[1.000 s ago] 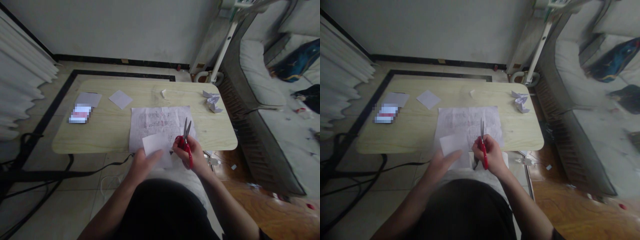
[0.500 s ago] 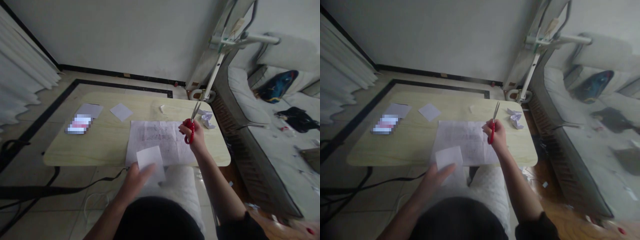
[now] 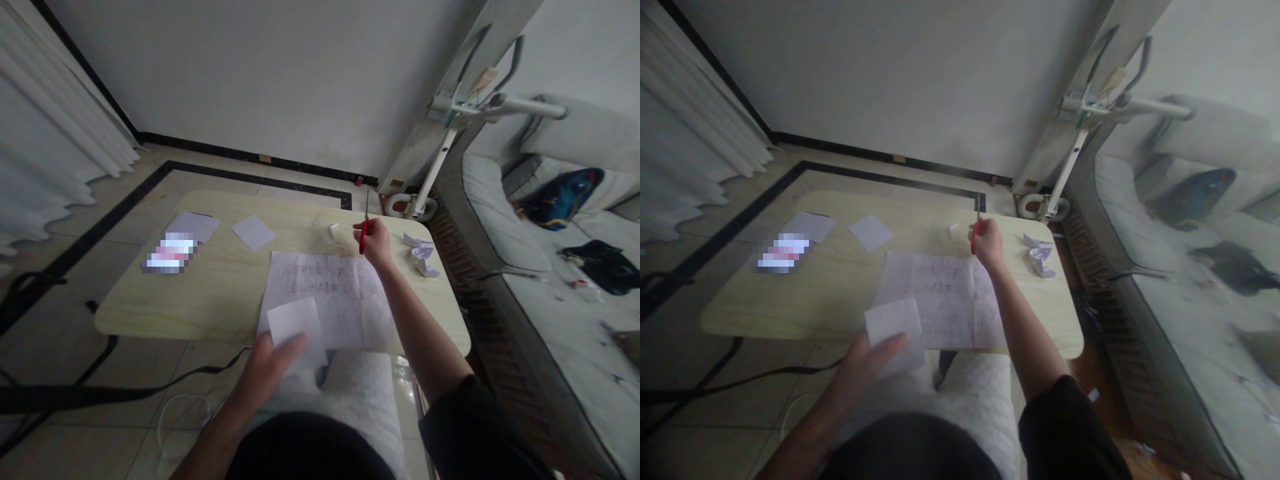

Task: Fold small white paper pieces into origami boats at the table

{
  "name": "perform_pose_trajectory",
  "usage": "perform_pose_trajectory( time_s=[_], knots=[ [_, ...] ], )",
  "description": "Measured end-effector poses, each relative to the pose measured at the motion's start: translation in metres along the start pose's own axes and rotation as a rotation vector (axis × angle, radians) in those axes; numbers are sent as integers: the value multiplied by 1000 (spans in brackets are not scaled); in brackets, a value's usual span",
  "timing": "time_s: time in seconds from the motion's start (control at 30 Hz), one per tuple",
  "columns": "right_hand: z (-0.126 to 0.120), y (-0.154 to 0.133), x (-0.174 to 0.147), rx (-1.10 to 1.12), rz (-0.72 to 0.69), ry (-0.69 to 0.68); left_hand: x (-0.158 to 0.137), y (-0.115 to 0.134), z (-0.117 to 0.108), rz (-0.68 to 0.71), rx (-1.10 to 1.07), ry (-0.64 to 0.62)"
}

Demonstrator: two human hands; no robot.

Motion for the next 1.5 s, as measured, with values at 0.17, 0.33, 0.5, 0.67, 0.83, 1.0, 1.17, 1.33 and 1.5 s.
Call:
perform_pose_trajectory(
  time_s=[0.17, 0.33, 0.5, 0.67, 0.83, 1.0, 1.17, 1.33, 1.5],
  knots=[
    [-6, -15, -12, -54, -20, -7, -1, 10, 4, 30, -106, -8],
    [-8, -32, -82, 75, -40, -147, 0, 10, 4, 42, -259, 26],
    [-9, -46, -178, -5, -96, -358, -3, 12, 25, -13, -503, -160],
    [-20, -78, -210, 81, -164, -406, -26, -3, 78, -305, -743, -745],
    [-13, -109, -215, 126, -203, -540, -51, -14, 98, -473, -863, -973],
    [-12, -106, -213, 63, -144, -488, -45, -17, 90, -346, -666, -874],
    [-18, -94, -209, 185, 44, -426, -8, 5, 29, 54, -480, -388],
    [-18, -90, -211, 172, 81, -471, -14, 29, 28, 206, -87, -432],
    [-21, -91, -217, 140, 76, -459, -19, 25, 46, 149, -77, -423]
  ],
)
Point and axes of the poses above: each hand's wrist, its own x-axis towards the middle knuckle, its own z-axis out of the palm, y = z × x, the point moved 9 cm from there along x, towards the middle knuckle, and after that the axes turned 7 degrees about x, right-handed, at the moved point
